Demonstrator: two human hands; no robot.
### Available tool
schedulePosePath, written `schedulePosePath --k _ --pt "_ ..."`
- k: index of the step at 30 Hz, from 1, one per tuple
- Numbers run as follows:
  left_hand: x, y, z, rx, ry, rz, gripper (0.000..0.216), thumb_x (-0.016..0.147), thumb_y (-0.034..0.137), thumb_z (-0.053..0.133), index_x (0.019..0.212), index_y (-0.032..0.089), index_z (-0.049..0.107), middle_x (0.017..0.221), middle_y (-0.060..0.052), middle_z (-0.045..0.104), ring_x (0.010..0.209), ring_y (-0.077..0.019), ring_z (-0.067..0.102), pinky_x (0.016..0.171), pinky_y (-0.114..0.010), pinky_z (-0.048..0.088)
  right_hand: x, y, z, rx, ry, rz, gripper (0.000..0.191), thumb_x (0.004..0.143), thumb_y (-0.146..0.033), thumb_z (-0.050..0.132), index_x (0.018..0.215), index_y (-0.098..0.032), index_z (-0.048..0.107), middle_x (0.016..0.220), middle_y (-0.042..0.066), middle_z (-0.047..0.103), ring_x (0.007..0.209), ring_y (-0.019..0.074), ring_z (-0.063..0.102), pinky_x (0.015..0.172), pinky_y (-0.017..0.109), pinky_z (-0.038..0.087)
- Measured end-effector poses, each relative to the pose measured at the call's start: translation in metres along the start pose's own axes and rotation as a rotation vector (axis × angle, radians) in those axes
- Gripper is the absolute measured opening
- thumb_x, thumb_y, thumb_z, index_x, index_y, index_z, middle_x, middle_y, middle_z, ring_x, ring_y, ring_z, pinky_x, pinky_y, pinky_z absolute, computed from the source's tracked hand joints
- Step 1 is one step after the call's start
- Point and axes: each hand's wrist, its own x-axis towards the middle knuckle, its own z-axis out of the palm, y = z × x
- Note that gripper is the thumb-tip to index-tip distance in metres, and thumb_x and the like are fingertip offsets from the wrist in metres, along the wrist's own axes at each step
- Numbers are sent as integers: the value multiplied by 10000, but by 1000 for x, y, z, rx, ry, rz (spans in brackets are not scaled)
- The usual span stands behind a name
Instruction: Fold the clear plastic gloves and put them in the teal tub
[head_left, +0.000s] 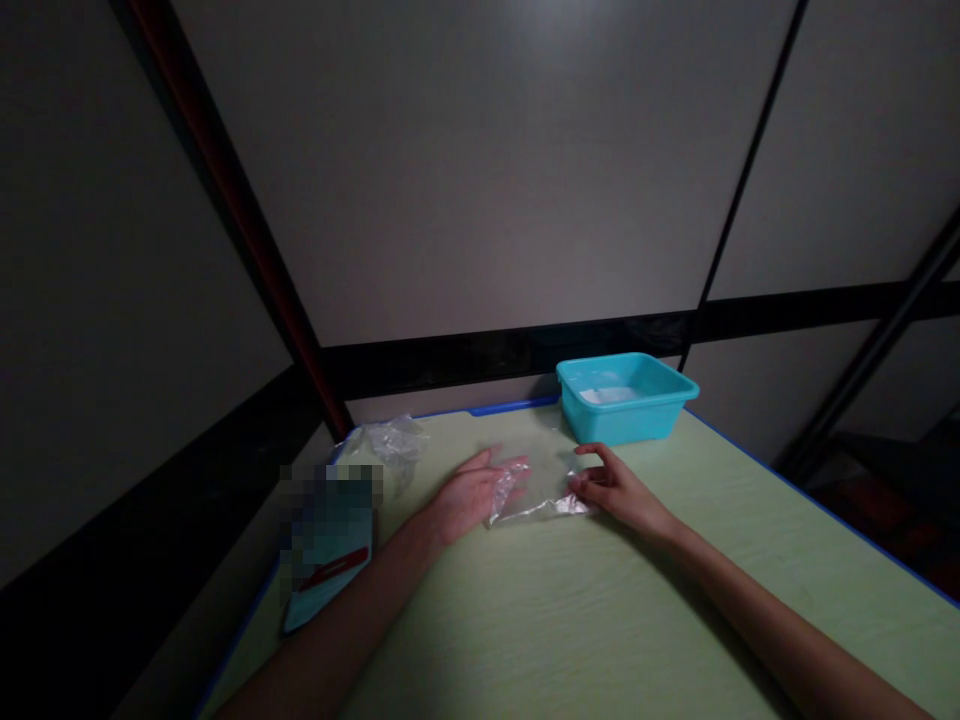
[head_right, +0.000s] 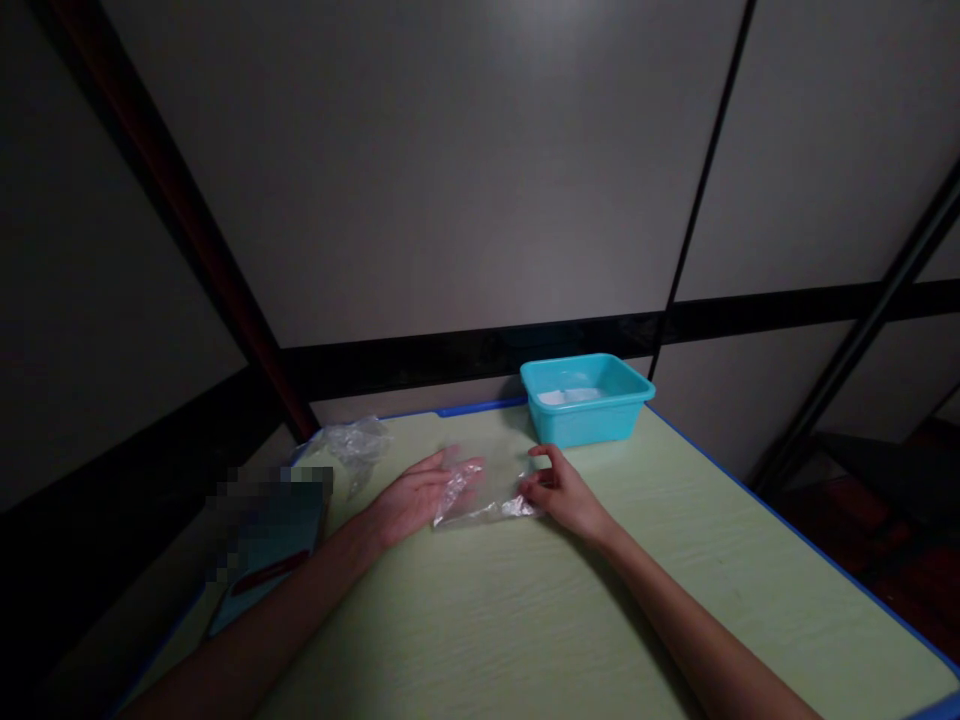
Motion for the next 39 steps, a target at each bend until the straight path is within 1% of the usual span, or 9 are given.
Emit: schedulePosePath --k 4,8,11,14,16,18,20,23,39 --pt "1 -3 0 117 95 178 859 572 -70 531 1289 206 148 1262 -162 402 1020 -185 514 841 -295 377 0 2 -1 -25 70 -61 480 624 -299 599 990 -207 304 685 -21 573 586 141 549 535 264 409" --pt "3 -9 0 239 99 264 955 546 -9 567 1326 214 63 1346 -162 270 1137 -197 404 892 -291 327 0 5 -1 -104 84 -109 428 628 -272 569 970 -204 321 657 -24 564 560 143 541 522 274 414" --pt "4 -11 1 388 142 351 882 552 25 559 1312 222 158 1369 -125 230 1213 -208 299 940 -298 271 -1 5 -2 -194 95 -129 398 637 -264 540 970 -195 334 637 -23 559 544 143 529 504 272 405" --pt "0 -11 2 626 348 482 717 565 23 511 1228 216 315 1330 -88 304 1212 -192 294 931 -280 273 -2 3 -4 -300 106 -167 361 653 -249 505 974 -186 351 637 -14 558 544 140 509 490 259 385" --pt "-7 -11 1 789 499 532 589 578 30 484 1133 202 396 1199 -75 443 1090 -177 424 844 -266 342 -2 4 -5 -349 115 -187 331 660 -243 485 962 -186 361 606 -26 540 520 131 484 469 246 359" --pt "-16 -12 -1 883 577 532 462 585 45 481 1024 187 452 930 -35 563 853 -155 522 716 -249 380 -2 5 -5 -378 120 -194 305 662 -239 469 946 -185 372 557 -46 506 491 122 457 455 237 331" --pt "-25 -16 -2 909 578 505 364 585 61 493 928 181 481 663 29 547 628 -129 504 601 -229 366 -2 6 -6 -395 118 -193 295 659 -230 455 940 -180 378 526 -59 477 478 118 441 451 234 312" --pt "-35 -24 -3 944 553 461 307 577 80 506 866 183 486 503 83 471 479 -102 432 506 -211 317 -2 6 -8 -398 101 -183 315 646 -207 440 953 -179 375 516 -65 460 466 114 426 440 230 292" --pt "-38 -35 2 1003 532 414 490 603 153 550 1051 177 352 511 96 485 485 -105 440 508 -209 311 -5 1 -20 -384 -52 -87 415 615 -188 499 996 -177 335 535 -73 472 484 114 446 449 230 320"
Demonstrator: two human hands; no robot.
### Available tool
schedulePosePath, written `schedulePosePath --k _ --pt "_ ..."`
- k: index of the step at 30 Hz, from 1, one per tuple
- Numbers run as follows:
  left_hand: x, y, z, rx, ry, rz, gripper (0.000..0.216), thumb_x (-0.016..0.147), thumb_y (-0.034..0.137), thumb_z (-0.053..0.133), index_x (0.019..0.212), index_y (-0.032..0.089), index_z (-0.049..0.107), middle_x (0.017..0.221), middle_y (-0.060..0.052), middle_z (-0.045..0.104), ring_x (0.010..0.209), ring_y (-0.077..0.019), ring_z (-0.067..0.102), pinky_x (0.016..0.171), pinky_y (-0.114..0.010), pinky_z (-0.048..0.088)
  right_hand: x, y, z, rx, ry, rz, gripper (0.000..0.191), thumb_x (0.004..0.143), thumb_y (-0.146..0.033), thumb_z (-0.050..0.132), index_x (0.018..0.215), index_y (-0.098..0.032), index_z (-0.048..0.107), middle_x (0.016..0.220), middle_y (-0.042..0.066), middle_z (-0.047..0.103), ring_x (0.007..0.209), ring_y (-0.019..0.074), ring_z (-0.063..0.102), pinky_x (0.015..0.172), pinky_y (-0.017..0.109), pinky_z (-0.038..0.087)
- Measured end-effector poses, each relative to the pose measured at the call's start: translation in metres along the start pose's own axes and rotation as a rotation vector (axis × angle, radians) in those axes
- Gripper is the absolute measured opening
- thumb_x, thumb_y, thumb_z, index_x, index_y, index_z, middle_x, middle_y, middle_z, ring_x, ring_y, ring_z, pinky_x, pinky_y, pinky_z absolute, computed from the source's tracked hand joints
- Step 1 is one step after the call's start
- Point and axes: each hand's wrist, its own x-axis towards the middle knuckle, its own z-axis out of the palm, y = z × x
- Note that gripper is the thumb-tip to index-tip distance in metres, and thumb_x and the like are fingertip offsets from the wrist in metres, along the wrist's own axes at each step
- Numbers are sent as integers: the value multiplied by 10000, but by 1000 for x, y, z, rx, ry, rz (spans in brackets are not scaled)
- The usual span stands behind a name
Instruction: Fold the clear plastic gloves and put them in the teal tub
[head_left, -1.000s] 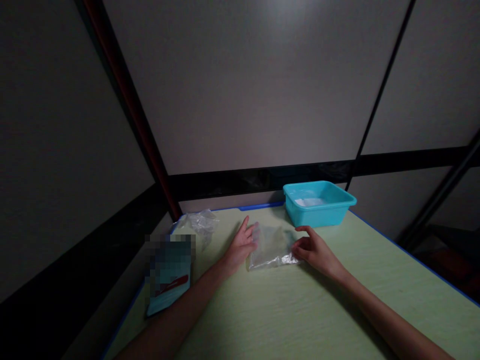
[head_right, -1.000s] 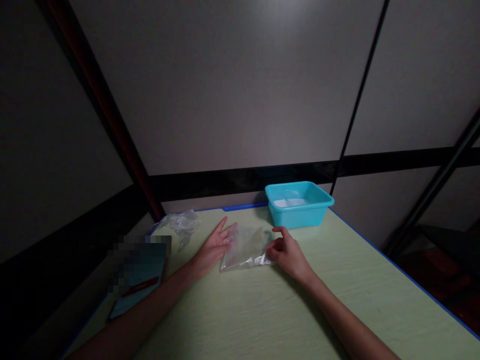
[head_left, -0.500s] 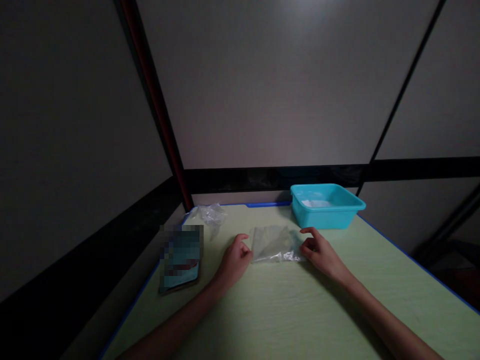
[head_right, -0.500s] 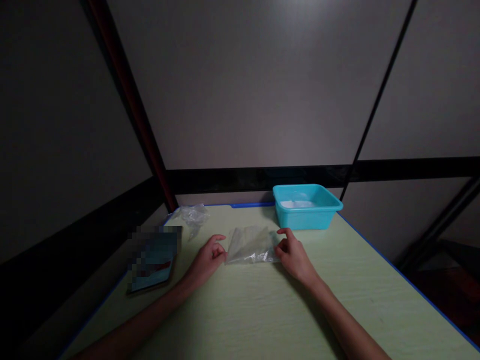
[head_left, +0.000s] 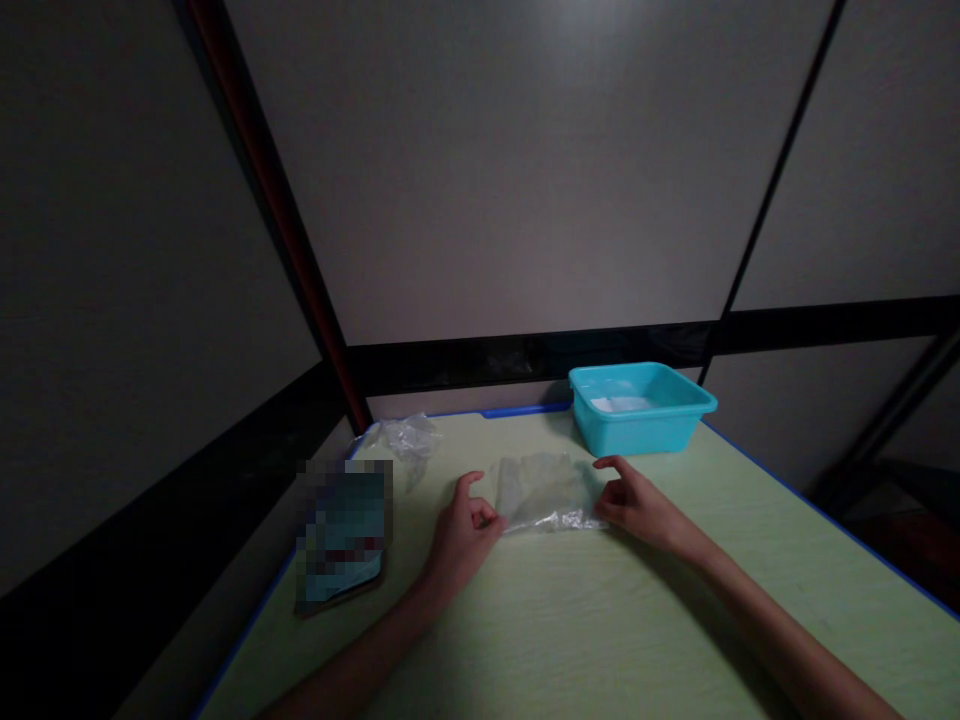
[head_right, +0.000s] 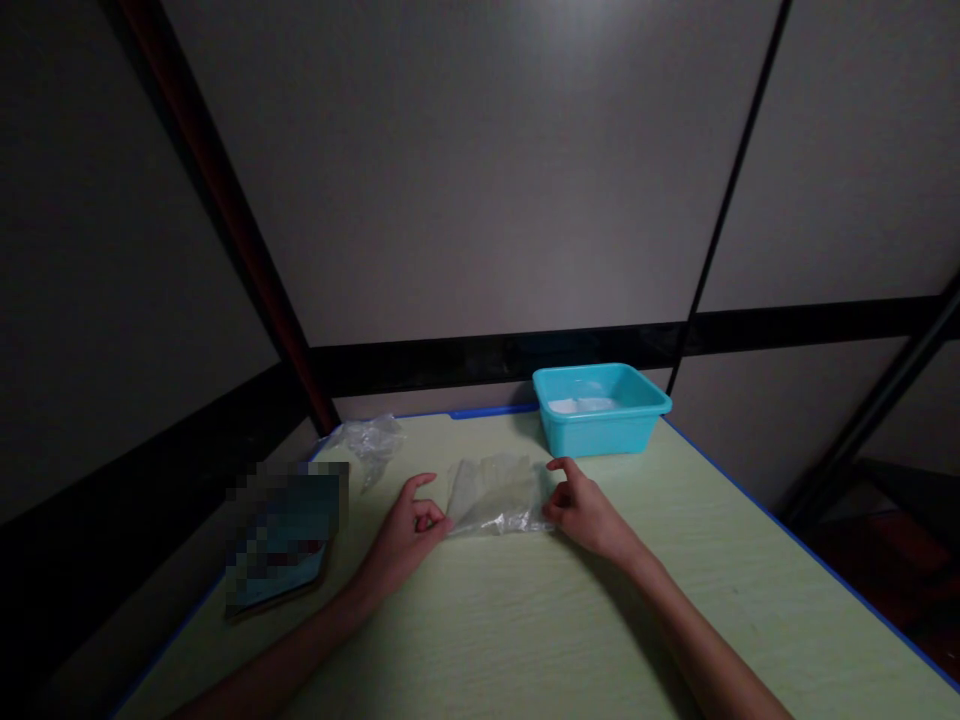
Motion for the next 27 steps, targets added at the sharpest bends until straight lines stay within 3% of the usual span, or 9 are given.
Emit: schedulePosePath --k 11,16,20,23,27 --pt "-3 -5 0 43 -4 27 591 594 121 566 1134 187 333 543 92 499 502 -106 449 522 -205 319 -4 6 -2 -37 -78 43 512 612 -193 534 1066 -174 297 529 -79 456 482 110 418 445 231 299" --pt "-3 -7 -1 180 26 101 532 566 74 551 1064 209 421 606 73 461 565 -117 449 572 -218 343 -5 7 -3 -211 -29 -56 504 613 -169 558 1074 -175 355 555 -66 447 492 119 420 453 239 311" --pt "-7 3 0 239 90 214 430 576 60 543 980 203 504 805 0 499 780 -174 486 740 -282 375 -8 -9 2 -422 99 -221 388 686 -163 507 1068 -171 441 775 33 524 676 170 512 597 290 410" --pt "-15 16 2 197 -52 354 423 642 95 553 1050 200 525 1081 -62 499 1038 -229 430 915 -324 296 -14 -23 15 -524 55 -345 354 791 -231 430 1138 -160 445 1076 113 500 965 217 495 830 344 401" --pt "-26 26 3 160 -324 436 500 745 177 526 1231 197 410 1332 -53 336 1227 -228 268 1020 -325 152 -22 -27 33 -671 -95 -439 618 813 -439 421 1300 -83 288 1346 168 278 1225 263 263 1003 391 252"
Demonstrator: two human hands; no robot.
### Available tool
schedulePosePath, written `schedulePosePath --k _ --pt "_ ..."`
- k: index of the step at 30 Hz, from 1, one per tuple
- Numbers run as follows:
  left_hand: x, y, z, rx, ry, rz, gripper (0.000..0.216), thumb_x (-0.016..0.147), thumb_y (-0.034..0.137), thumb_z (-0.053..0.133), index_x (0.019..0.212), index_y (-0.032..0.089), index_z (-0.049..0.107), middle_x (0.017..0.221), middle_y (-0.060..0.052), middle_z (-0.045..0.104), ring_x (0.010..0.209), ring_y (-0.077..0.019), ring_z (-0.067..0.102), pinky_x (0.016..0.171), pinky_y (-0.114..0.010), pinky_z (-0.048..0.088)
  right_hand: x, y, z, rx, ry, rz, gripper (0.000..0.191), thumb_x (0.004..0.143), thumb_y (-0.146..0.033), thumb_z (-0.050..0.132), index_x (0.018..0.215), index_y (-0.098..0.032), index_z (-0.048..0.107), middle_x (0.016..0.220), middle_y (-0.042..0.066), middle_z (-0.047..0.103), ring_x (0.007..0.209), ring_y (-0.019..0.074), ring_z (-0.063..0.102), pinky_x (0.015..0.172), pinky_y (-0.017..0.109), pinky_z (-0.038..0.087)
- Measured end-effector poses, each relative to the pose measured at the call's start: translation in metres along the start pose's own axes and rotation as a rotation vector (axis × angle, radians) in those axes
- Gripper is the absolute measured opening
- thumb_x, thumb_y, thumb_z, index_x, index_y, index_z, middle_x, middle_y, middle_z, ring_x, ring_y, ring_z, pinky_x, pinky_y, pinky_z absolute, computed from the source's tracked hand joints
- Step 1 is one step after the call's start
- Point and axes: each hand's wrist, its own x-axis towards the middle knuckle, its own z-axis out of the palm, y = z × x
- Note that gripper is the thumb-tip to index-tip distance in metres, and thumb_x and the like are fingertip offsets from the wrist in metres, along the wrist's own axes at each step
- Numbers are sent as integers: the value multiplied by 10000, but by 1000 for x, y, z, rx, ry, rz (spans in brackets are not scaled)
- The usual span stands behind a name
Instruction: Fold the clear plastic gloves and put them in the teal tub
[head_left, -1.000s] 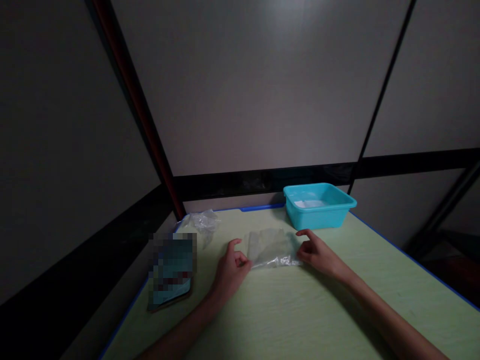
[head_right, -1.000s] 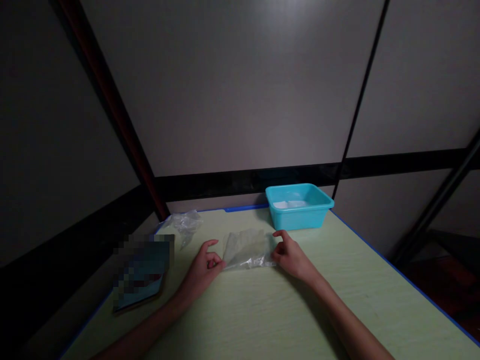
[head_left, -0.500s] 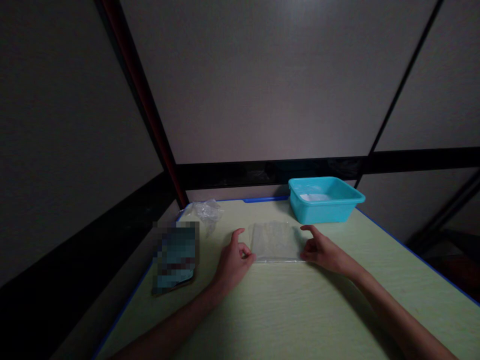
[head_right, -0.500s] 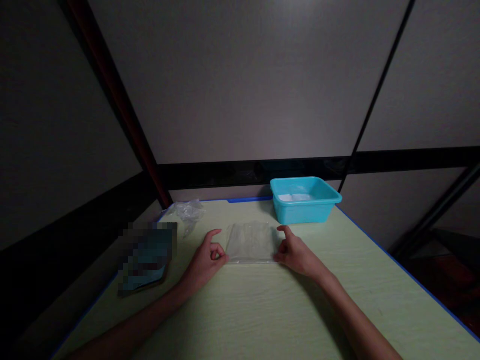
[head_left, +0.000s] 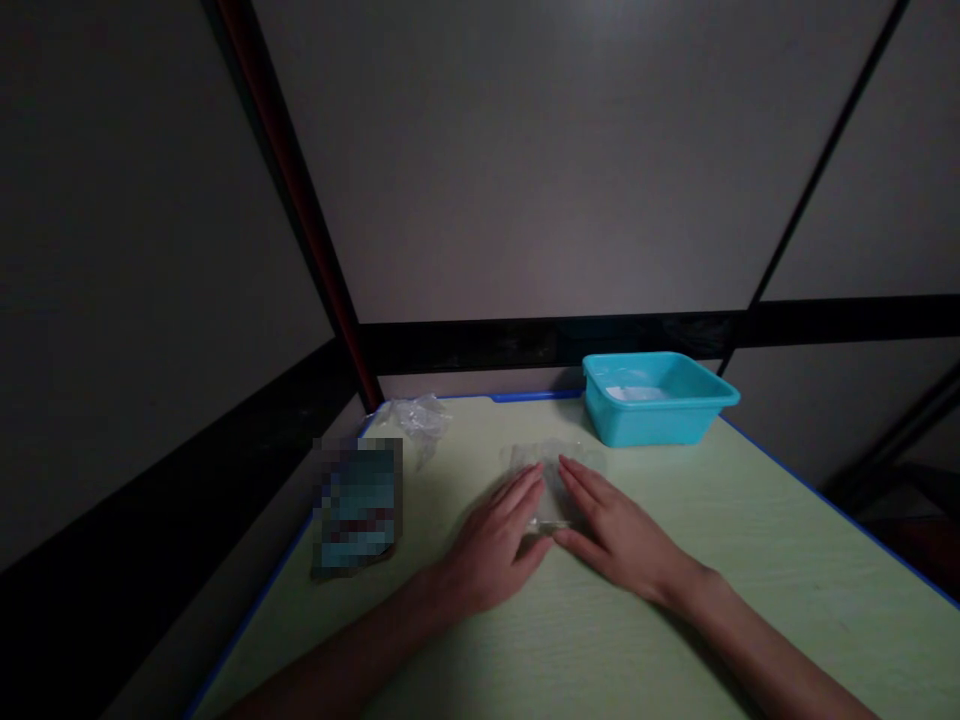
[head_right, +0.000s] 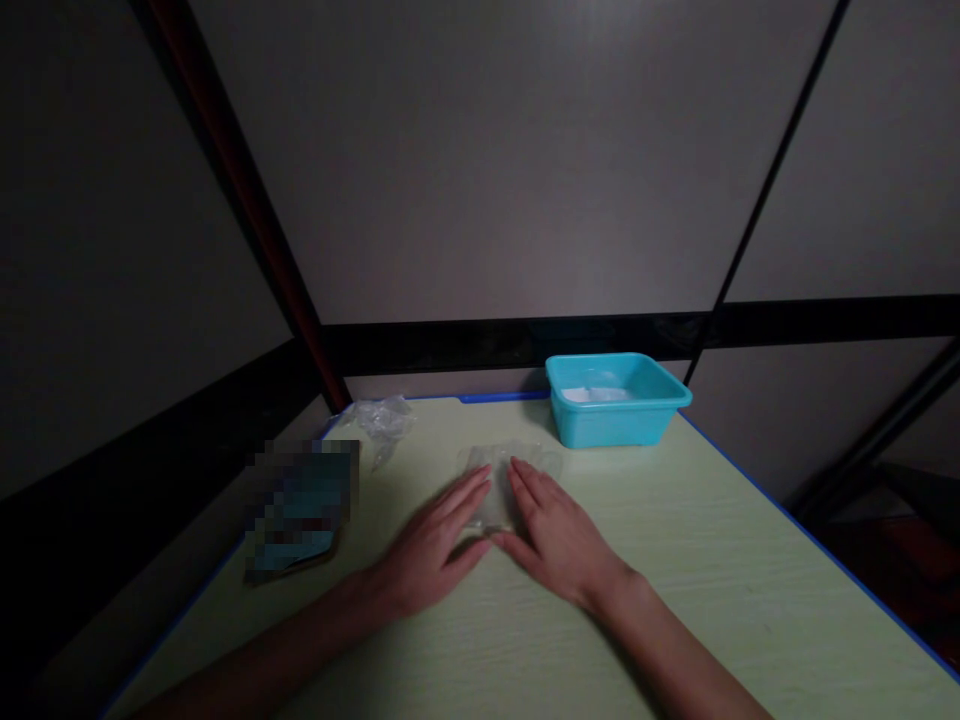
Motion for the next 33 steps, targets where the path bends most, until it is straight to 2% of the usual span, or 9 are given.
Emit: schedulePosePath --k 3,7,11,13,18,23,25,30,33 --pt "-3 1 0 45 -116 50 525 790 211 489 1288 173 325 1369 -54 264 1260 -216 207 1033 -323 112 -3 -1 9 -40 -67 -48 701 809 -519 378 1327 -72 229 1376 168 192 1261 261 165 1032 408 185" --pt "-5 -2 -2 154 -211 63 515 829 256 428 1305 128 277 1375 -87 232 1267 -221 174 1035 -337 102 -5 3 13 -94 -119 -55 747 803 -572 329 1330 -56 210 1369 178 169 1262 256 144 1027 418 191" --pt "-4 -3 -3 479 -368 68 543 852 312 368 1311 61 223 1385 -142 167 1276 -221 114 1040 -363 116 -4 4 12 -162 -150 -68 758 806 -585 296 1325 -39 210 1366 182 164 1264 243 132 1027 404 198" --pt "-4 -3 -3 603 -405 87 544 864 329 335 1316 57 198 1389 -149 145 1279 -213 89 1042 -358 127 -4 3 12 -185 -162 -71 760 809 -587 282 1325 -34 204 1367 181 159 1265 236 124 1028 395 199" --pt "-4 -5 -3 703 -392 130 555 867 347 327 1322 73 166 1393 -142 139 1280 -203 74 1042 -347 153 -3 7 10 -187 -159 -73 768 813 -580 279 1323 -12 190 1371 182 144 1269 228 103 1031 386 194" --pt "-7 -6 -1 710 -371 133 554 855 341 351 1317 82 189 1392 -131 158 1281 -206 74 1041 -361 150 -1 14 4 -208 7 14 704 833 -522 305 1334 -45 173 1386 149 135 1274 221 86 1029 409 191" --pt "-6 -7 -2 706 -362 115 554 850 327 358 1319 88 186 1394 -125 153 1281 -198 83 1041 -357 150 0 13 5 -218 32 34 648 853 -472 294 1330 -46 192 1384 148 150 1273 212 105 1027 398 205" --pt "17 -20 -13 718 -235 -7 514 851 242 298 1317 57 180 1388 -137 170 1278 -179 119 1034 -346 171 10 3 15 -255 33 85 580 862 -371 307 1309 -7 244 1374 164 174 1269 225 123 1029 374 205" --pt "35 -29 -17 751 -234 -10 490 862 257 260 1304 50 219 1382 -140 188 1277 -185 122 1034 -352 156 21 1 22 -296 19 131 566 859 -347 302 1299 8 263 1367 176 192 1264 239 135 1033 369 185"
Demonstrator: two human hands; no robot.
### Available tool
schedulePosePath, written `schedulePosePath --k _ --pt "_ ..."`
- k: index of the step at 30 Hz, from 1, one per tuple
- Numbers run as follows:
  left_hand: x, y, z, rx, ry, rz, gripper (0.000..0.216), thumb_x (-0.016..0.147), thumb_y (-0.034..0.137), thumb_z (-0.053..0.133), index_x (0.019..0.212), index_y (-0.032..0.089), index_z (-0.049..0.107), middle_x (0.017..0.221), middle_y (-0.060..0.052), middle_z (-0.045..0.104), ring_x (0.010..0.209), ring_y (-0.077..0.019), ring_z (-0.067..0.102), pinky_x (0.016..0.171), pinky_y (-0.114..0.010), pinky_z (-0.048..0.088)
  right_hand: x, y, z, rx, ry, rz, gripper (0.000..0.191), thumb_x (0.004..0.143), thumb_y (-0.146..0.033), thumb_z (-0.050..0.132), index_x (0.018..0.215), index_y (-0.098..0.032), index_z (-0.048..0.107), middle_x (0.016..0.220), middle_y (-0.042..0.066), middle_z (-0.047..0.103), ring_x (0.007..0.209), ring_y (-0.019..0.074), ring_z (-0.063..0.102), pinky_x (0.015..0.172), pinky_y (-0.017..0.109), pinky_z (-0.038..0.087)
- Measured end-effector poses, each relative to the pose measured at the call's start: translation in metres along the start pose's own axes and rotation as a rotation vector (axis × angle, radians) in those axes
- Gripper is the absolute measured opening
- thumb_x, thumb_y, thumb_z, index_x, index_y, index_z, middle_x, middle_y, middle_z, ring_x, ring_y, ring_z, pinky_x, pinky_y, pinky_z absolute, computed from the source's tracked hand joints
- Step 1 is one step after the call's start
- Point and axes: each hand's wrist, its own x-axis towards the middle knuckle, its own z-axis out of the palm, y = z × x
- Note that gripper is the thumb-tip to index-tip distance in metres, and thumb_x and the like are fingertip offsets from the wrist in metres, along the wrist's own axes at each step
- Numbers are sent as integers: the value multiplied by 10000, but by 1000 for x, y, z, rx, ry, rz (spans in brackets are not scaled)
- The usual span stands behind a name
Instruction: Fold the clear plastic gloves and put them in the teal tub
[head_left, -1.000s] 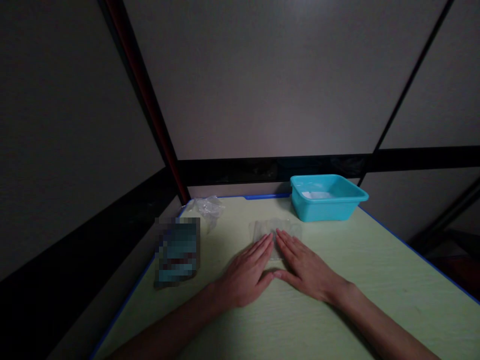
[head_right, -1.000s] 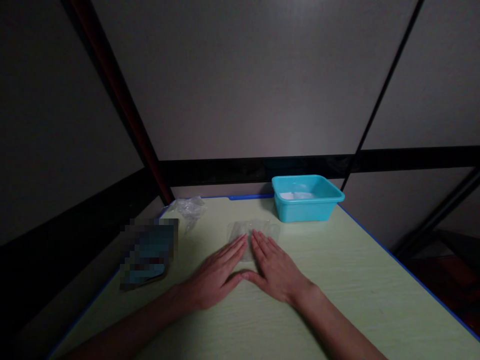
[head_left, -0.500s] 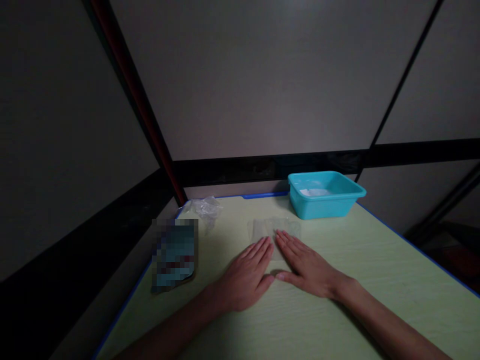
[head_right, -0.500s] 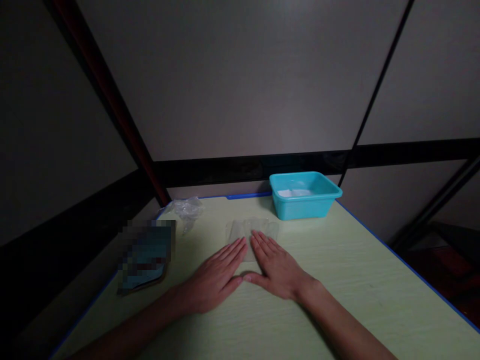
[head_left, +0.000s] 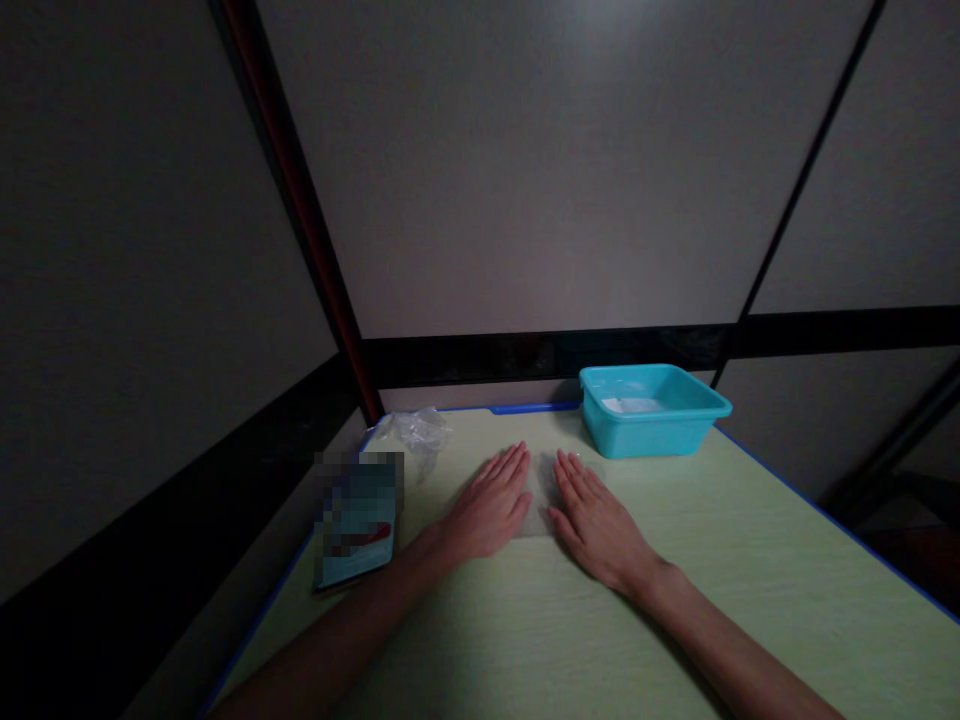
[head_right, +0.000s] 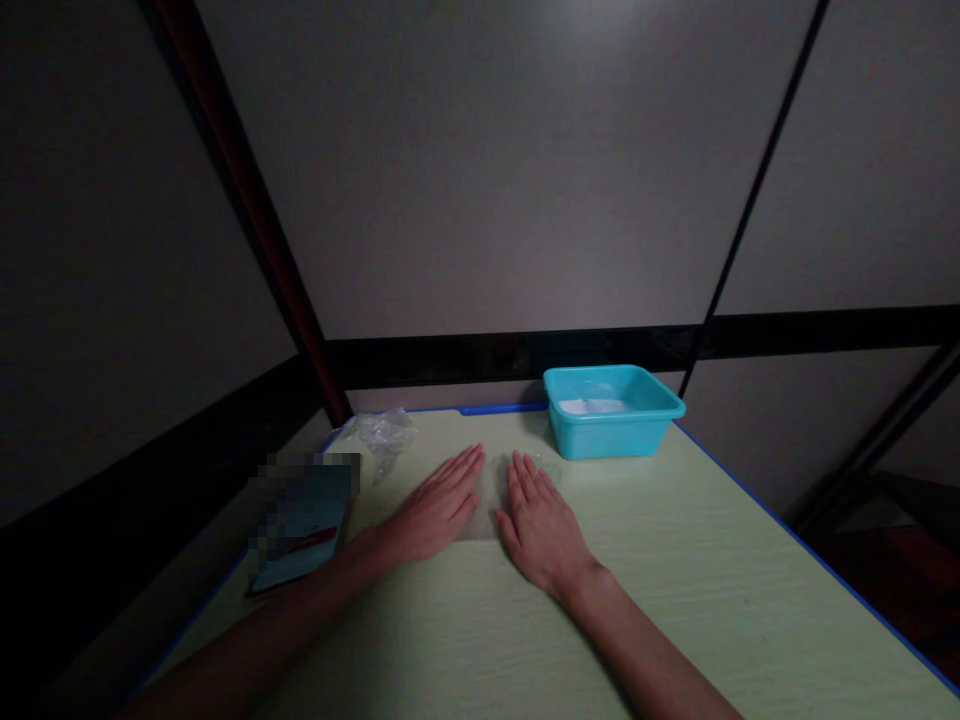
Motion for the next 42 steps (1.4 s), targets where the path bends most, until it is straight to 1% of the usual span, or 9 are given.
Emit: schedulePosePath --k 3,8,12,21,28,31,37,42 --pt "10 -2 4 51 -40 22 488 866 281 248 1298 55 239 1381 -136 193 1277 -192 117 1034 -357 137 7 1 6 -20 -38 27 586 854 -374 299 1298 7 266 1363 181 197 1260 254 144 1027 379 191" --pt "8 -1 14 99 -103 0 520 869 341 242 1299 49 236 1379 -152 184 1274 -211 131 1024 -366 153 7 5 12 -2 -91 72 631 855 -439 272 1291 16 278 1343 201 238 1247 255 202 1016 379 211" --pt "6 -3 17 124 -85 -26 534 874 378 225 1299 55 240 1383 -150 172 1277 -217 111 1025 -365 140 5 4 13 -13 -91 92 629 853 -438 274 1290 15 282 1347 196 229 1250 251 199 1016 378 202" --pt "7 -3 20 145 -75 -30 531 880 386 198 1296 58 243 1383 -142 176 1279 -206 102 1028 -359 132 5 5 12 -15 -94 85 640 857 -460 241 1293 6 282 1351 189 227 1251 248 201 1012 380 201" --pt "8 -4 21 110 -47 -23 551 864 379 257 1283 20 263 1368 -178 197 1271 -226 142 1017 -379 162 4 6 12 -16 -83 81 642 854 -468 241 1288 2 297 1349 189 230 1248 247 211 1002 388 222" --pt "7 -4 21 103 -41 -24 553 863 380 258 1282 19 263 1367 -179 199 1271 -225 142 1016 -381 163 4 6 13 -15 -68 78 645 856 -478 229 1283 -2 309 1346 187 240 1250 239 208 1003 386 220" --pt "7 -2 19 109 -53 -24 555 864 375 255 1280 7 262 1366 -184 196 1271 -226 143 1018 -373 154 5 6 11 -32 -106 79 652 857 -471 233 1291 14 281 1350 199 218 1249 253 203 1004 386 219" --pt "8 -3 18 119 -57 -31 567 864 389 250 1282 5 256 1367 -185 191 1271 -224 139 1020 -366 152 4 6 12 -28 -90 81 642 856 -463 251 1285 13 295 1346 196 230 1249 248 207 1005 387 213"
